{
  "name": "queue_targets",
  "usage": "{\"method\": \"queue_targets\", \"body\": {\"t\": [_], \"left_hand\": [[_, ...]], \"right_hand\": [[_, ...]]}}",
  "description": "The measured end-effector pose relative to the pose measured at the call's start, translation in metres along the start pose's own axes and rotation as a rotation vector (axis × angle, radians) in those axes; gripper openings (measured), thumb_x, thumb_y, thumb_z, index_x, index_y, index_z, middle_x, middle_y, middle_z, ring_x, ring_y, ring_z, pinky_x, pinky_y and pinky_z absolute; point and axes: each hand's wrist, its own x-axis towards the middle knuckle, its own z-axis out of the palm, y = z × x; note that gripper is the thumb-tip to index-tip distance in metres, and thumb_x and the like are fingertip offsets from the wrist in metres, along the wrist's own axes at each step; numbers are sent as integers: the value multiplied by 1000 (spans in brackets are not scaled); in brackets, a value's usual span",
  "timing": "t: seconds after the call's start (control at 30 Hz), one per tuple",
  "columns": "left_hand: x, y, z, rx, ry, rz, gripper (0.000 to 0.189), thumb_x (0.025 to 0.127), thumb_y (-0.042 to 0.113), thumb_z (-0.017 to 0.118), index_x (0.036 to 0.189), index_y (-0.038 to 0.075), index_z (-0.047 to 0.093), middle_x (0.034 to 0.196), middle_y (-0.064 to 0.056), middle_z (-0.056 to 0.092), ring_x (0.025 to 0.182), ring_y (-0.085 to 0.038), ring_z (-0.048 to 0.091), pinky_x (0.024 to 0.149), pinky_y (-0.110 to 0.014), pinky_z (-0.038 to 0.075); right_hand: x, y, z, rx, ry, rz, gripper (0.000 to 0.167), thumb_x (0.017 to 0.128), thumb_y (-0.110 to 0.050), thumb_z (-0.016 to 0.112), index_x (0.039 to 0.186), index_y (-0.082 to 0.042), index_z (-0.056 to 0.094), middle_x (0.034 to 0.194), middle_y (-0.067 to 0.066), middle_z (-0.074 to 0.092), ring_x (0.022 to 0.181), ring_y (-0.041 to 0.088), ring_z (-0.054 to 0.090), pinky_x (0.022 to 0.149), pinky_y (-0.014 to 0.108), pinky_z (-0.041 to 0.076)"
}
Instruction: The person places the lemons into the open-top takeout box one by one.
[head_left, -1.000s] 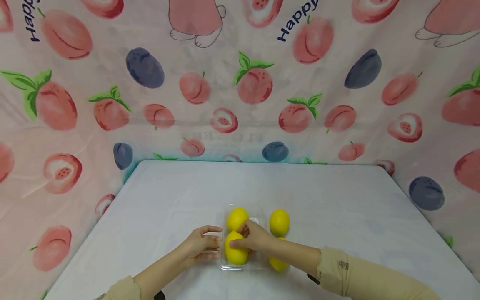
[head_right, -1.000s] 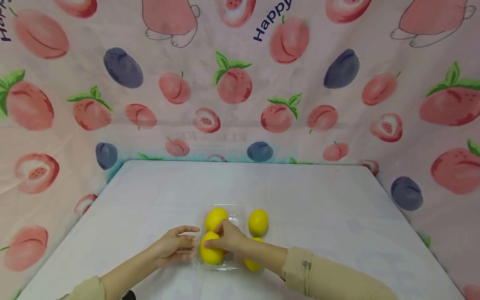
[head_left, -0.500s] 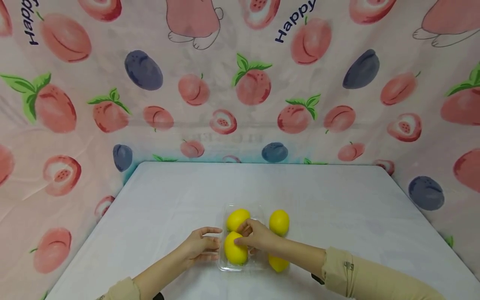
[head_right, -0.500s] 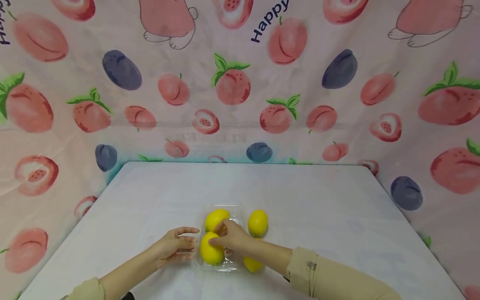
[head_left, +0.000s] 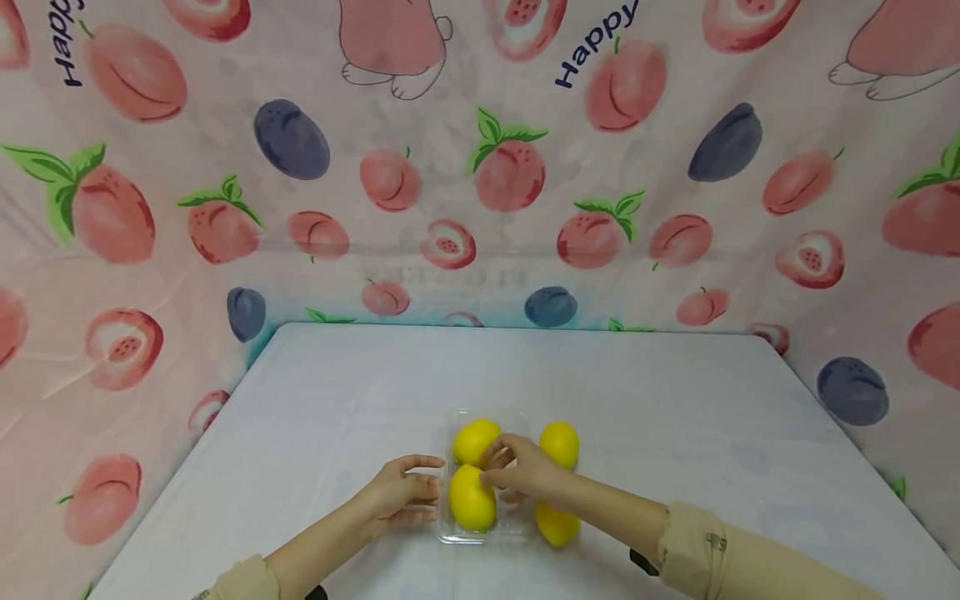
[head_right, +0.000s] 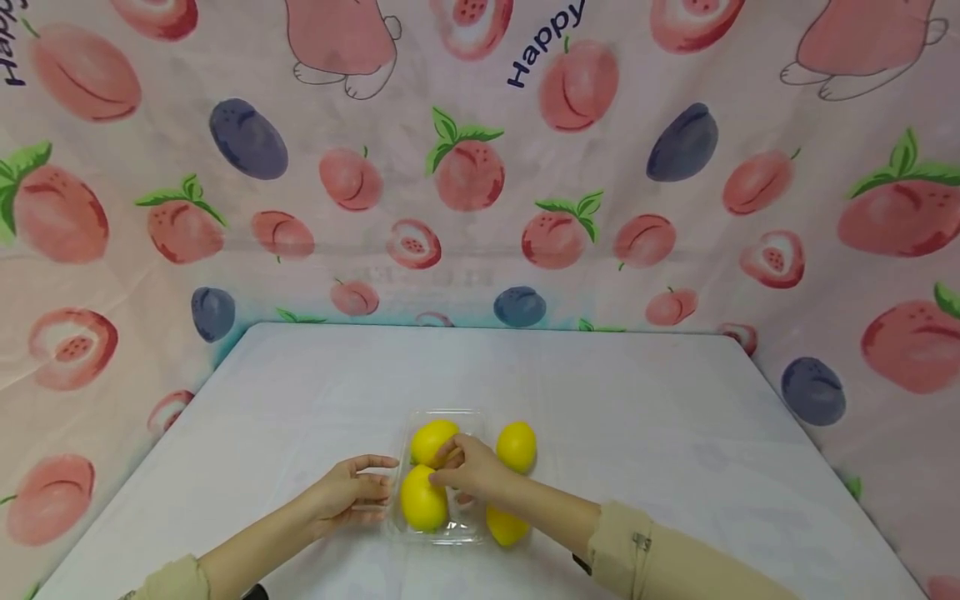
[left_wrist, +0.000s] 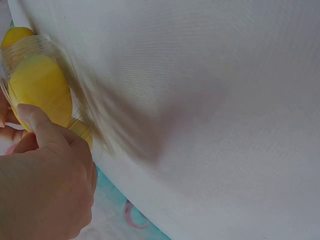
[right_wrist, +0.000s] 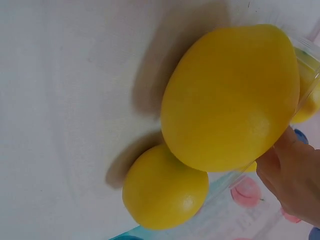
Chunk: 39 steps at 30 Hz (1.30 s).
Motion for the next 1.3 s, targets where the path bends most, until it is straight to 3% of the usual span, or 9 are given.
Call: {"method": "queue_targets", "body": {"t": [0.17,0.43,0.77,1.0,1.3], "left_hand": [[0,0,0,0,0,0,44,87,-4,58,129,-3,47,84,0,60,68,-11,59,66,-30,60],[1,-1,-1,-3,-1,3,44,87,-4,57,130,-2,46,85,-2,60,67,-10,60,65,-29,60],[0,0,-2,-11,-3,-10,44,86,-3,58,128,-2,47,84,-3,60,67,-10,60,66,-28,60],[0,4,-2,1,-10,2,43,87,-3,58,128,-2,47,86,-4,60,68,-11,59,65,-27,60],[-1,1,-1,-10,-28,-2,43,87,-4,57,129,-3,46,85,-1,60,68,-9,60,66,-27,60]], "right_hand": [[0,0,-8,9,-3,-22,34,85,-12,68,112,2,53,97,12,54,80,22,59,69,37,60],[1,-5,-17,6,13,10,34,87,-15,66,115,-1,53,101,12,56,83,23,60,71,35,60],[-5,-9,-38,79,-3,-27,37,91,-15,61,122,3,49,101,13,57,87,24,60,77,37,59],[-8,-6,-52,111,17,-38,37,92,-16,60,122,3,49,108,22,57,91,27,61,81,40,58],[-14,2,-64,151,17,-57,42,92,-18,59,124,5,46,108,19,56,91,24,62,86,44,56]]}}
